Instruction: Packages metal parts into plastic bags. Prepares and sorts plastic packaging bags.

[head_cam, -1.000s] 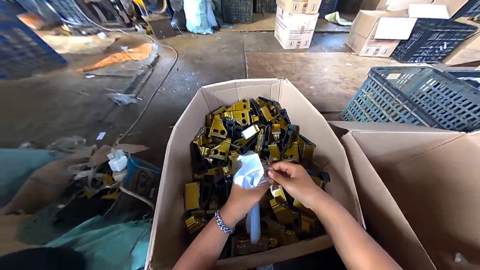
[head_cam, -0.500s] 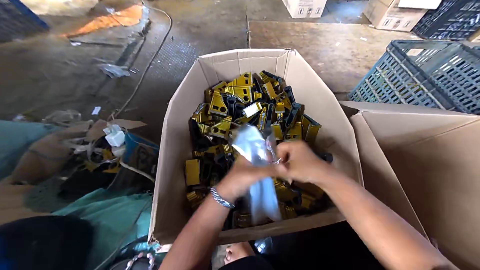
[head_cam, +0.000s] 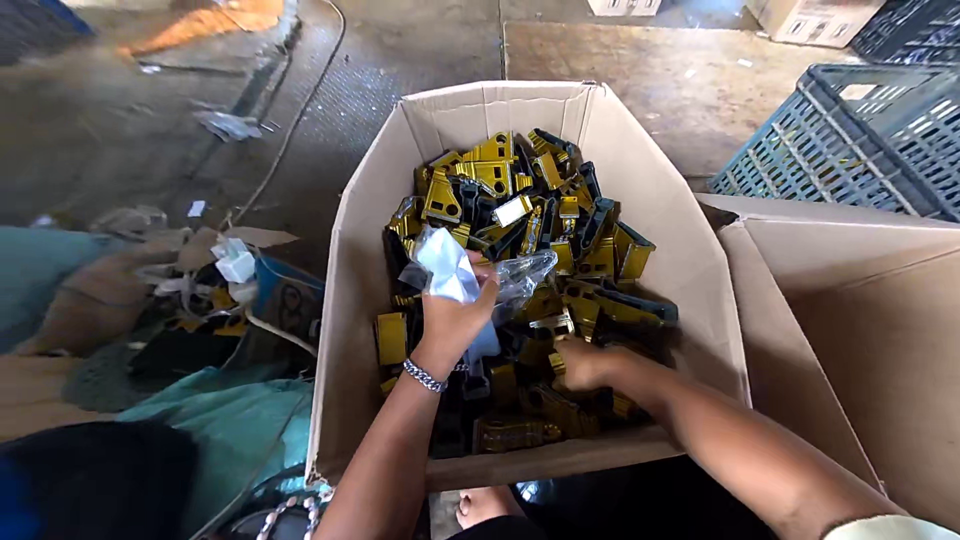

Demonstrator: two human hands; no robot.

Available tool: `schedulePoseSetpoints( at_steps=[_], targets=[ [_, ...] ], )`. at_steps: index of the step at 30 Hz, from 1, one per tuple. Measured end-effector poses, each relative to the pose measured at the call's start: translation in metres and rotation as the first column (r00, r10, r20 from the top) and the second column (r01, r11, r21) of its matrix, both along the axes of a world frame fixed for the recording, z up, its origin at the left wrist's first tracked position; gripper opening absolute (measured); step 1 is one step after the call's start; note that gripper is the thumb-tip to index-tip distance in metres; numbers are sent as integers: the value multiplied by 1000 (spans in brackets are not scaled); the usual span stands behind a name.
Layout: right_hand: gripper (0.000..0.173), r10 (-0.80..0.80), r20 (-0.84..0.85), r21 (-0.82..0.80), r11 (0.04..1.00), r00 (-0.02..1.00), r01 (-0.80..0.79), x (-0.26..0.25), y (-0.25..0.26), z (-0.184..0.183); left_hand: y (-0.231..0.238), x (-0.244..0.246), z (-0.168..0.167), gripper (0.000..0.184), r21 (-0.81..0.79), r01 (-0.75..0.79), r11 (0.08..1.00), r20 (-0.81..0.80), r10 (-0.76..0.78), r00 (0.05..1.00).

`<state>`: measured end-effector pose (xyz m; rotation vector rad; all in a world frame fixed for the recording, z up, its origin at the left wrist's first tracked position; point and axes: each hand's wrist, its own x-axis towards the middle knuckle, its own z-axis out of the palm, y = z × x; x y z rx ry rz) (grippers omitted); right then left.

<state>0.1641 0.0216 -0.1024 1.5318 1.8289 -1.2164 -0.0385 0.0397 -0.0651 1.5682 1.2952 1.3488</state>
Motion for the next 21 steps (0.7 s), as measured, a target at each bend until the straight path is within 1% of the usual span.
schedulePoseSetpoints(
  at_steps=[1, 3, 4, 5, 6, 7, 8, 9, 10, 11, 12, 13, 14, 15, 16, 17, 18, 19, 20, 21],
  targets=[
    [65, 88, 30, -10, 996, 996, -87, -3, 0, 3, 1, 0, -2, 44, -5, -5, 1000, -10, 5, 1000],
    [47, 222, 8, 19, 975, 975, -222, 4, 2, 16, 2, -2, -6, 42, 14, 2, 1000, -15, -2, 1000],
    [40, 246, -6, 45, 968, 969, -246, 11, 2, 25, 2, -2, -7, 40, 29, 3, 1000, -16, -2, 1000],
    [34, 213, -17, 84, 974, 977, -211, 19, -1, 38, 2, -2, -7, 39, 35, 1, 999, -20, 0, 1000],
    [32, 121, -35, 125, 985, 992, -116, 26, -6, 55, 2, -3, -7, 38, 38, -6, 999, -27, 7, 1000],
    [32, -14, -94, 189, 982, 995, 32, 35, -13, 73, 3, -5, -6, 38, 44, -9, 999, -40, 11, 999],
    [35, -146, -213, 248, 948, 966, 198, 45, -22, 89, 3, -6, -6, 37, 50, -14, 999, -48, 17, 999],
    [39, -237, -380, 288, 888, 894, 358, 57, -31, 99, 4, -5, -6, 36, 45, -17, 999, -49, 19, 999],
    [37, -287, -556, 287, 814, 780, 505, 68, -41, 103, 4, -4, -6, 36, 32, -19, 999, -40, 21, 999],
    [31, -303, -713, 238, 743, 632, 626, 76, -48, 103, 3, -4, -8, 36, 17, -18, 1000, -30, 18, 999],
    [23, -296, -834, 153, 687, 465, 711, 81, -51, 101, 3, -4, -9, 38, 5, -15, 1000, -26, 16, 1000],
    [13, -276, -903, 77, 650, 330, 756, 83, -50, 100, 4, -4, -10, 40, 2, -12, 1000, -23, 12, 1000],
    [9, -258, -927, 61, 613, 272, 787, 82, -46, 98, 5, -4, -12, 41, 5, -12, 1000, -23, 12, 1000],
    [20, -241, -924, 121, 554, 298, 824, 79, -41, 95, 6, -4, -13, 41, 5, -14, 1000, -24, 14, 1000],
    [34, -232, -890, 240, 495, 393, 835, 76, -33, 91, 5, -4, -12, 41, 0, -20, 1000, -27, 20, 999],
    [44, -240, -803, 385, 488, 545, 783, 75, -24, 89, 5, -4, -11, 40, -2, -31, 1000, -34, 30, 999],
    [47, -248, -667, 498, 552, 702, 668, 75, -16, 88, 4, -4, -10, 41, -1, -46, 999, -39, 46, 998],
    [43, -252, -514, 533, 655, 820, 535, 74, -7, 88, 4, -5, -9, 41, 2, -65, 998, -41, 65, 997],
    [38, -258, -368, 507, 749, 893, 426, 69, 4, 87, 4, -6, -8, 41, 16, -81, 997, -41, 82, 996],
    [43, -268, -251, 460, 812, 930, 359, 63, 14, 81, 5, -8, -8, 40, 35, -97, 995, -44, 99, 994]
  ],
)
